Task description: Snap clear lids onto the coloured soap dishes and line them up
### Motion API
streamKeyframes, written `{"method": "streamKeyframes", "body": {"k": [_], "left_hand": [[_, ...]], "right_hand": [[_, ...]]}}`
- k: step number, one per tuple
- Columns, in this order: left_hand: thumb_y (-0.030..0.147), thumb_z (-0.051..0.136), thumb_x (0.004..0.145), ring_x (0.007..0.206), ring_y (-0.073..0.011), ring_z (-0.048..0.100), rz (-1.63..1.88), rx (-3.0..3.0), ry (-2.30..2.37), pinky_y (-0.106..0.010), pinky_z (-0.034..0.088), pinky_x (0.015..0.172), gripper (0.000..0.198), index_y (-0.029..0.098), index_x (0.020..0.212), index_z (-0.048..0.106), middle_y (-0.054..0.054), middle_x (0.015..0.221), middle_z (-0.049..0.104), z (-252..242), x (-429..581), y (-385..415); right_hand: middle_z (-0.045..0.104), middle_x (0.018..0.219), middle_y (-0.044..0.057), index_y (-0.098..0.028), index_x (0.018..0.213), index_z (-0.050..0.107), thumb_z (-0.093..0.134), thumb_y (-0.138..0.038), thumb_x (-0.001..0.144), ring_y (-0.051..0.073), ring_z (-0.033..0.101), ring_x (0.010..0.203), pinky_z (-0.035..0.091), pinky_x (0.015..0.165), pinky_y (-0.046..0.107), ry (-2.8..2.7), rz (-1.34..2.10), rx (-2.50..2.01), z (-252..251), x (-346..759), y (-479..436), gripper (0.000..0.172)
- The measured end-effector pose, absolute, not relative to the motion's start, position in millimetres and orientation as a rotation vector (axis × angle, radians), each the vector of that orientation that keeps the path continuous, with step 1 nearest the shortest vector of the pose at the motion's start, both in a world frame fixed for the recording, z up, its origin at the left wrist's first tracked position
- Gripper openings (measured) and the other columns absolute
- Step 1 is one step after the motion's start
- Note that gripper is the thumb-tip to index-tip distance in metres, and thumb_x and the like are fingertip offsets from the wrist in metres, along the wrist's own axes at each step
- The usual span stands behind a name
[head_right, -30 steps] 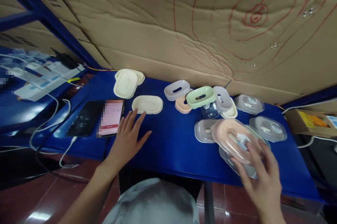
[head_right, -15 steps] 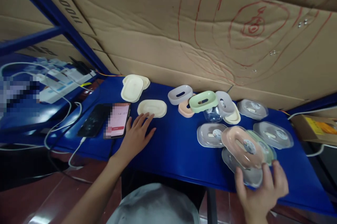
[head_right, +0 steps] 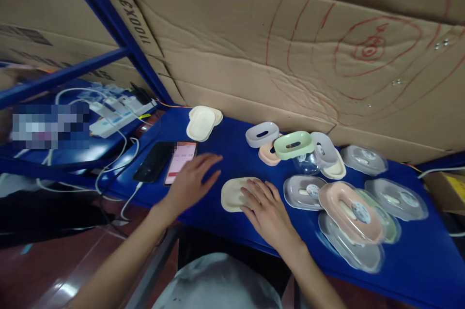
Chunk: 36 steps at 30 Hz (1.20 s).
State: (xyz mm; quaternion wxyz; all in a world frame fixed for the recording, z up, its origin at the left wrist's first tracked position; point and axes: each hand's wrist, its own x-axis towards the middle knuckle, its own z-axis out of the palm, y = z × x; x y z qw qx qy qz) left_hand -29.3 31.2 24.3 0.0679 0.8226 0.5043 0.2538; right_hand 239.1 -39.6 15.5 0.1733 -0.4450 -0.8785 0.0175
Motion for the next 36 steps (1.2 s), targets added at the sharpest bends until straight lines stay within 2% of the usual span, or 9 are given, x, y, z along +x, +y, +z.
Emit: {"method": "streamKeyframes", "body": {"k": [3, 5, 9, 12, 17, 23, 26, 31, 36], "left_hand": [[0.047, 0.065, 0.100, 0.139, -0.0414, 0.054, 0.540, 2.333, 2.052, -0.054, 0.052, 0.106, 0.062, 0.018, 0.152, 0.049, -0.022, 0.153, 0.052, 36, -49, 94], [0.052, 0.072, 0.094, 0.135, -0.0447, 0.056, 0.366, 2.200, 2.202, -0.055, 0.055, 0.100, 0.073, 0.016, 0.152, 0.048, -0.024, 0.151, 0.051, 39, -53, 127], [0.034, 0.068, 0.097, 0.123, -0.0409, 0.064, 0.303, 2.195, 2.178, -0.049, 0.058, 0.093, 0.042, 0.015, 0.133, 0.062, -0.020, 0.134, 0.063, 39, -48, 154], [0.026, 0.061, 0.100, 0.117, -0.0359, 0.068, 0.310, 2.256, 2.087, -0.045, 0.058, 0.092, 0.024, 0.016, 0.121, 0.067, -0.017, 0.132, 0.065, 40, -42, 145], [0.023, 0.060, 0.102, 0.117, -0.0250, 0.069, 0.322, 2.430, 1.758, -0.036, 0.054, 0.101, 0.019, 0.021, 0.120, 0.067, -0.007, 0.127, 0.071, 38, -26, 89], [0.011, 0.057, 0.100, 0.114, -0.0305, 0.070, 0.225, 2.623, 1.623, -0.044, 0.054, 0.091, 0.022, 0.019, 0.117, 0.068, -0.012, 0.124, 0.074, 19, -6, 33], [0.012, 0.059, 0.097, 0.120, -0.0325, 0.068, 0.309, 2.601, 1.740, -0.047, 0.052, 0.097, 0.030, 0.018, 0.125, 0.066, -0.014, 0.129, 0.071, 28, 13, 46], [0.034, 0.064, 0.101, 0.131, -0.0337, 0.061, 0.451, 2.565, 1.690, -0.046, 0.049, 0.105, 0.040, 0.018, 0.138, 0.060, -0.016, 0.144, 0.064, 51, 74, 111], [0.027, 0.065, 0.102, 0.115, -0.0283, 0.070, 0.391, 2.549, 1.603, -0.039, 0.055, 0.097, 0.019, 0.017, 0.117, 0.071, -0.013, 0.120, 0.076, 59, 96, 134]], "right_hand": [[0.056, 0.157, 0.010, -0.025, 0.148, 0.056, 0.057, -0.039, 0.107, 0.030, 0.052, 0.146, 0.041, 0.120, 0.056, -2.420, 0.080, -1.286, 4, 235, -54, 0.043], [0.053, 0.160, 0.011, -0.026, 0.152, 0.053, 0.058, -0.039, 0.107, 0.031, 0.049, 0.148, 0.043, 0.120, 0.057, -2.348, 0.099, -1.351, -7, 236, -67, 0.047], [0.047, 0.164, 0.011, -0.027, 0.159, 0.044, 0.055, -0.038, 0.107, 0.032, 0.045, 0.151, 0.048, 0.116, 0.055, -2.237, 0.159, -1.487, -24, 242, -89, 0.054], [0.045, 0.166, 0.010, -0.029, 0.160, 0.043, 0.055, -0.038, 0.108, 0.032, 0.043, 0.152, 0.049, 0.116, 0.055, -2.235, 0.216, -1.518, -27, 245, -94, 0.054], [0.045, 0.166, 0.007, -0.030, 0.157, 0.048, 0.055, -0.037, 0.108, 0.030, 0.041, 0.153, 0.047, 0.118, 0.055, -2.269, 0.272, -1.503, -25, 244, -87, 0.050], [0.049, 0.163, 0.007, -0.032, 0.154, 0.051, 0.056, -0.036, 0.107, 0.030, 0.043, 0.152, 0.049, 0.117, 0.054, -2.239, 0.290, -1.504, -23, 244, -85, 0.048], [0.049, 0.163, 0.007, -0.032, 0.153, 0.053, 0.056, -0.036, 0.107, 0.030, 0.043, 0.153, 0.049, 0.118, 0.054, -2.236, 0.303, -1.501, -23, 244, -85, 0.047], [0.051, 0.162, 0.007, -0.032, 0.150, 0.056, 0.055, -0.036, 0.107, 0.030, 0.043, 0.152, 0.048, 0.117, 0.054, -2.226, 0.324, -1.496, -23, 245, -84, 0.043], [0.051, 0.160, 0.008, -0.031, 0.150, 0.056, 0.053, -0.034, 0.108, 0.029, 0.043, 0.151, 0.047, 0.117, 0.052, -2.187, 0.327, -1.500, -23, 246, -86, 0.042]]}}
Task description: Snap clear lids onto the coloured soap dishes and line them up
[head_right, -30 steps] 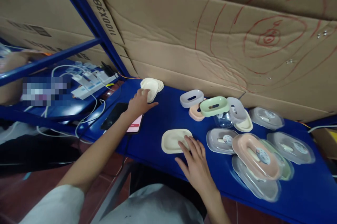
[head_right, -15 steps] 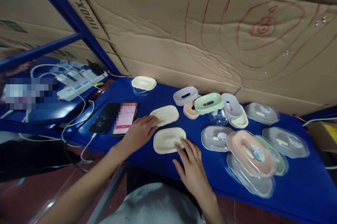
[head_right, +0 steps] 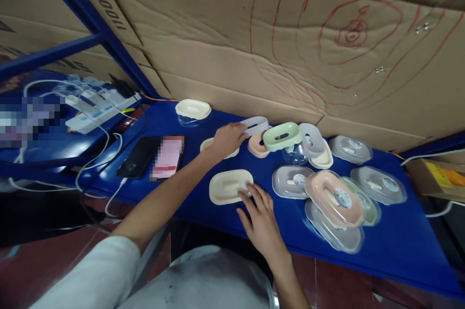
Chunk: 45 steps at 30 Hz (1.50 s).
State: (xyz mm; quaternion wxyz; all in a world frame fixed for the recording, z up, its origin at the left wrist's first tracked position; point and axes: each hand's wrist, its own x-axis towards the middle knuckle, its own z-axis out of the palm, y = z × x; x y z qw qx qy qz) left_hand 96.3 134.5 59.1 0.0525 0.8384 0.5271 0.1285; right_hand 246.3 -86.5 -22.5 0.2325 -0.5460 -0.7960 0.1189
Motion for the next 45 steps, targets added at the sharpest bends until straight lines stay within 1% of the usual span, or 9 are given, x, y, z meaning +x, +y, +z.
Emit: {"method": "streamKeyframes", "body": {"k": [8, 11, 14, 17, 19, 26, 34, 41, 45], "left_hand": [[0.025, 0.053, 0.108, 0.135, -0.0253, 0.063, 0.934, 2.462, 1.268, -0.046, 0.054, 0.116, 0.031, 0.026, 0.137, 0.062, -0.008, 0.137, 0.069, 46, -7, 8], [0.022, 0.054, 0.107, 0.139, -0.0260, 0.062, 0.841, 2.411, 1.272, -0.050, 0.055, 0.117, 0.037, 0.030, 0.143, 0.059, -0.007, 0.142, 0.068, 26, -38, -43], [0.018, 0.054, 0.106, 0.141, -0.0260, 0.061, 0.843, 2.421, 1.250, -0.049, 0.057, 0.116, 0.040, 0.027, 0.145, 0.059, -0.008, 0.143, 0.068, 10, -43, -68], [0.017, 0.055, 0.106, 0.142, -0.0262, 0.060, 0.877, 2.476, 1.185, -0.047, 0.058, 0.114, 0.037, 0.022, 0.143, 0.060, -0.011, 0.140, 0.069, 3, -27, -65], [0.016, 0.054, 0.107, 0.142, -0.0263, 0.060, 0.883, 2.533, 1.119, -0.045, 0.059, 0.114, 0.033, 0.018, 0.138, 0.063, -0.012, 0.138, 0.071, 1, -14, -54], [0.019, 0.060, 0.105, 0.140, -0.0279, 0.061, 0.883, 2.618, 1.056, -0.047, 0.058, 0.115, 0.024, 0.015, 0.127, 0.067, -0.014, 0.134, 0.072, -7, 2, -28], [0.026, 0.064, 0.104, 0.135, -0.0261, 0.065, 0.857, 2.483, 1.064, -0.044, 0.059, 0.110, 0.023, 0.020, 0.126, 0.067, -0.011, 0.134, 0.072, -11, -12, -31], [0.019, 0.052, 0.106, 0.125, -0.0257, 0.068, 1.029, 2.367, 1.354, -0.045, 0.056, 0.106, 0.026, 0.024, 0.125, 0.067, -0.010, 0.131, 0.072, 21, 0, 20], [0.021, 0.053, 0.106, 0.116, -0.0235, 0.071, 1.004, 2.453, 1.195, -0.040, 0.056, 0.103, 0.022, 0.022, 0.122, 0.069, -0.008, 0.120, 0.076, 46, 43, 53]], "right_hand": [[0.070, 0.125, 0.007, -0.034, 0.132, 0.070, 0.059, -0.029, 0.106, 0.030, 0.060, 0.122, 0.050, 0.104, 0.052, -2.101, 0.215, -1.562, -29, 250, -93, 0.029], [0.068, 0.129, 0.008, -0.033, 0.134, 0.067, 0.058, -0.026, 0.106, 0.029, 0.060, 0.127, 0.052, 0.106, 0.052, -2.019, 0.272, -1.548, -31, 251, -93, 0.030], [0.055, 0.150, 0.013, -0.030, 0.151, 0.052, 0.060, -0.031, 0.105, 0.030, 0.056, 0.139, 0.053, 0.113, 0.051, -1.943, 0.365, -1.511, -30, 249, -94, 0.047], [0.032, 0.169, 0.015, -0.032, 0.162, 0.038, 0.063, -0.038, 0.104, 0.036, 0.041, 0.154, 0.051, 0.115, 0.056, -2.009, 0.317, -1.521, -27, 252, -92, 0.064], [0.025, 0.174, 0.012, -0.035, 0.164, 0.036, 0.061, -0.037, 0.105, 0.037, 0.032, 0.159, 0.048, 0.118, 0.060, -2.133, 0.259, -1.508, -24, 256, -87, 0.064], [0.044, 0.167, 0.007, -0.031, 0.156, 0.049, 0.058, -0.032, 0.107, 0.032, 0.040, 0.155, 0.045, 0.121, 0.060, -2.285, 0.161, -1.474, -17, 265, -66, 0.050], [0.049, 0.164, 0.003, -0.033, 0.152, 0.057, 0.055, -0.023, 0.106, 0.032, 0.036, 0.158, 0.047, 0.120, 0.060, -2.373, 0.173, -1.406, -22, 258, -68, 0.047], [0.038, 0.171, 0.009, -0.033, 0.164, 0.040, 0.056, -0.028, 0.106, 0.032, 0.041, 0.155, 0.048, 0.119, 0.057, -2.298, 0.174, -1.385, -22, 259, -68, 0.060], [0.040, 0.169, 0.013, -0.030, 0.166, 0.033, 0.054, -0.028, 0.107, 0.031, 0.043, 0.154, 0.048, 0.120, 0.055, -2.251, 0.173, -1.392, -21, 260, -69, 0.062]]}}
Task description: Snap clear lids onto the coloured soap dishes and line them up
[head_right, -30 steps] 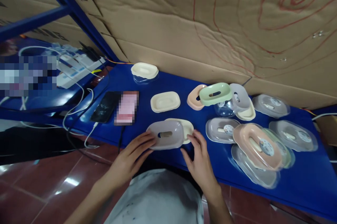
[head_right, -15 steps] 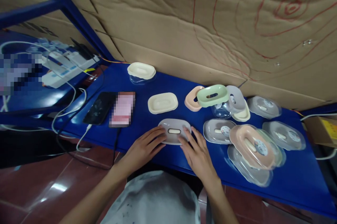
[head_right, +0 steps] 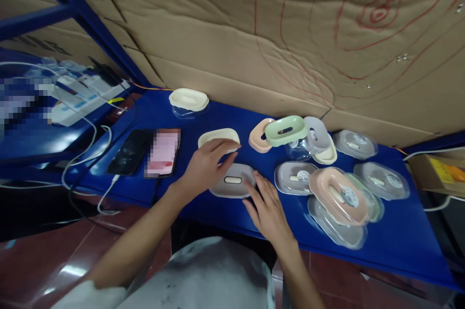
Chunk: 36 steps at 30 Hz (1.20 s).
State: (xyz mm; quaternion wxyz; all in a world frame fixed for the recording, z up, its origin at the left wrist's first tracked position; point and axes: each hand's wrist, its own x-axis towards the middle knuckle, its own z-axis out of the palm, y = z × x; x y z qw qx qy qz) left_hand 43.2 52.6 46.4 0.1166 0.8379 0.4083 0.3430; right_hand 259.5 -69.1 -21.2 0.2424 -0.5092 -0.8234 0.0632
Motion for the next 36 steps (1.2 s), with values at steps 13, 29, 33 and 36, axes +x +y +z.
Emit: {"method": "streamKeyframes", "body": {"k": [13, 29, 33, 36], "left_hand": [[0.004, 0.043, 0.106, 0.155, -0.0220, 0.043, 0.482, 3.086, 0.545, -0.041, 0.031, 0.126, 0.049, 0.023, 0.148, 0.060, -0.006, 0.156, 0.059, 68, 215, 112], [0.047, 0.073, 0.083, 0.143, -0.0420, 0.051, 0.510, 2.837, 0.935, -0.055, 0.039, 0.118, 0.103, 0.014, 0.167, 0.025, -0.022, 0.159, 0.050, 95, 41, 41], [0.051, 0.070, 0.088, 0.146, -0.0417, 0.048, 0.342, 2.807, 0.967, -0.058, 0.036, 0.119, 0.092, 0.014, 0.164, 0.034, -0.022, 0.165, 0.045, 51, 32, 25], [0.053, 0.063, 0.094, 0.150, -0.0387, 0.046, 0.316, 2.806, 0.954, -0.057, 0.033, 0.122, 0.085, 0.014, 0.165, 0.034, -0.020, 0.169, 0.039, 31, 35, 19]], "right_hand": [[0.050, 0.161, 0.014, -0.026, 0.150, 0.057, 0.052, -0.028, 0.107, 0.030, 0.052, 0.146, 0.051, 0.117, 0.052, -2.168, 0.153, -1.412, -25, 262, -72, 0.043], [0.052, 0.155, 0.016, -0.029, 0.164, 0.032, 0.062, -0.029, 0.103, 0.033, 0.053, 0.145, 0.052, 0.116, 0.057, -1.905, 0.210, -1.439, -27, 265, -74, 0.068], [0.031, 0.172, 0.015, -0.033, 0.170, 0.018, 0.066, -0.032, 0.102, 0.036, 0.039, 0.156, 0.048, 0.119, 0.062, -1.957, 0.177, -1.412, -30, 264, -72, 0.083], [0.020, 0.177, 0.010, -0.037, 0.170, 0.017, 0.064, -0.031, 0.103, 0.036, 0.031, 0.160, 0.047, 0.120, 0.061, -2.117, 0.193, -1.405, -28, 263, -70, 0.082]]}}
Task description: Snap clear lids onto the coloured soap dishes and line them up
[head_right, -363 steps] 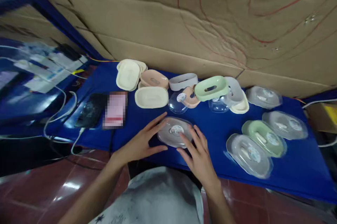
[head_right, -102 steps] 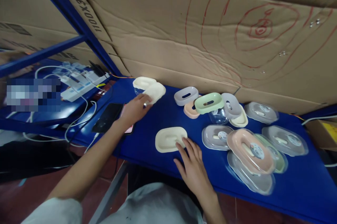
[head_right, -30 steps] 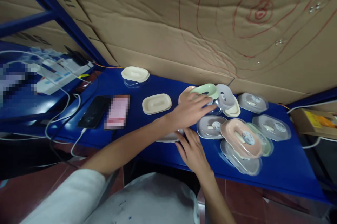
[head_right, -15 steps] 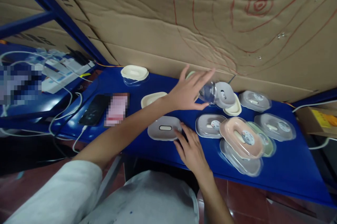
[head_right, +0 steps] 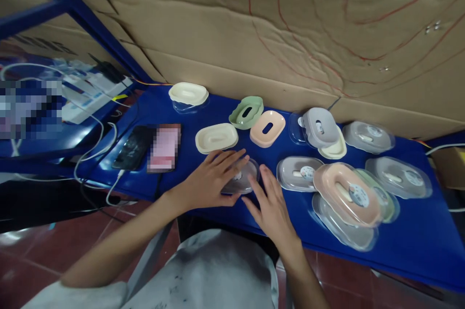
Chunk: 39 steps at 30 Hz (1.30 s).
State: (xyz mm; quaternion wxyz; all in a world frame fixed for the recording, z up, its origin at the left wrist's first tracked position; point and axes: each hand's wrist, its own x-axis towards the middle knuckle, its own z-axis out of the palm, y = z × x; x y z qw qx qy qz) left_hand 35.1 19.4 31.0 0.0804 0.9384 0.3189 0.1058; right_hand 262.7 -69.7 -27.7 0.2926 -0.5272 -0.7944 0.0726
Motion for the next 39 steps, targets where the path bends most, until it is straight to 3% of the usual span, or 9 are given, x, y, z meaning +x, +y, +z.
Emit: {"method": "streamKeyframes", "body": {"k": [5, 9, 17, 21, 25, 31, 35, 39], "left_hand": [[0.062, 0.065, 0.096, 0.154, -0.0382, 0.040, 0.347, 2.832, 0.990, -0.058, 0.027, 0.126, 0.086, 0.020, 0.165, 0.036, -0.019, 0.172, 0.032, 18, 28, 9], [0.062, 0.067, 0.096, 0.157, -0.0374, 0.037, 0.374, 2.846, 1.056, -0.055, 0.033, 0.125, 0.085, 0.017, 0.163, 0.040, -0.021, 0.172, 0.033, 10, 17, 3], [0.058, 0.071, 0.094, 0.146, -0.0402, 0.049, 0.417, 2.788, 1.084, -0.055, 0.044, 0.116, 0.081, 0.020, 0.160, 0.044, -0.022, 0.163, 0.046, 7, 18, 5], [0.051, 0.081, 0.087, 0.143, -0.0443, 0.050, 0.295, 2.723, 1.180, -0.059, 0.047, 0.110, 0.092, 0.022, 0.163, 0.039, -0.023, 0.161, 0.046, 10, 23, -6], [0.044, 0.081, 0.088, 0.142, -0.0431, 0.051, 0.308, 2.676, 1.212, -0.059, 0.048, 0.110, 0.089, 0.023, 0.162, 0.036, -0.022, 0.160, 0.047, 15, 19, -8], [0.047, 0.079, 0.088, 0.142, -0.0380, 0.050, 0.798, 2.511, 1.471, -0.055, 0.044, 0.118, 0.079, 0.020, 0.153, 0.043, -0.019, 0.151, 0.051, 43, -11, 61], [0.045, 0.084, 0.082, 0.138, -0.0437, 0.049, 0.653, 2.354, 1.923, -0.059, 0.046, 0.113, 0.083, 0.015, 0.150, 0.047, -0.023, 0.150, 0.051, 46, -11, 132], [0.050, 0.080, 0.085, 0.139, -0.0414, 0.049, 0.487, 2.319, 1.907, -0.055, 0.048, 0.111, 0.081, 0.018, 0.152, 0.047, -0.022, 0.152, 0.051, 28, 9, 173]], "right_hand": [[0.029, 0.174, 0.008, -0.037, 0.170, 0.019, 0.058, -0.023, 0.105, 0.032, 0.037, 0.158, 0.046, 0.122, 0.057, -2.239, 0.217, -1.398, -23, 261, -66, 0.077], [0.033, 0.173, 0.010, -0.035, 0.171, 0.015, 0.057, -0.020, 0.106, 0.030, 0.040, 0.156, 0.045, 0.123, 0.057, -2.282, 0.198, -1.374, -24, 260, -65, 0.079], [0.027, 0.175, 0.009, -0.035, 0.171, 0.016, 0.057, -0.020, 0.106, 0.030, 0.040, 0.156, 0.048, 0.121, 0.055, -2.295, 0.189, -1.368, -28, 258, -66, 0.078], [0.029, 0.175, 0.008, -0.037, 0.171, 0.014, 0.054, -0.021, 0.107, 0.031, 0.042, 0.155, 0.050, 0.119, 0.056, -2.297, 0.197, -1.376, -28, 258, -67, 0.077], [0.028, 0.174, 0.010, -0.035, 0.172, 0.008, 0.054, -0.024, 0.107, 0.032, 0.042, 0.155, 0.052, 0.117, 0.056, -2.274, 0.221, -1.388, -28, 259, -69, 0.080], [0.024, 0.176, 0.012, -0.034, 0.172, 0.004, 0.054, -0.029, 0.108, 0.034, 0.043, 0.154, 0.052, 0.117, 0.056, -2.206, 0.288, -1.440, -27, 259, -70, 0.082], [0.022, 0.176, 0.011, -0.035, 0.172, 0.006, 0.052, -0.030, 0.109, 0.035, 0.043, 0.154, 0.052, 0.117, 0.056, -2.199, 0.305, -1.463, -25, 258, -70, 0.078], [0.025, 0.176, 0.011, -0.036, 0.171, 0.014, 0.051, -0.031, 0.109, 0.033, 0.046, 0.152, 0.051, 0.118, 0.055, -2.196, 0.321, -1.462, -27, 258, -70, 0.072]]}}
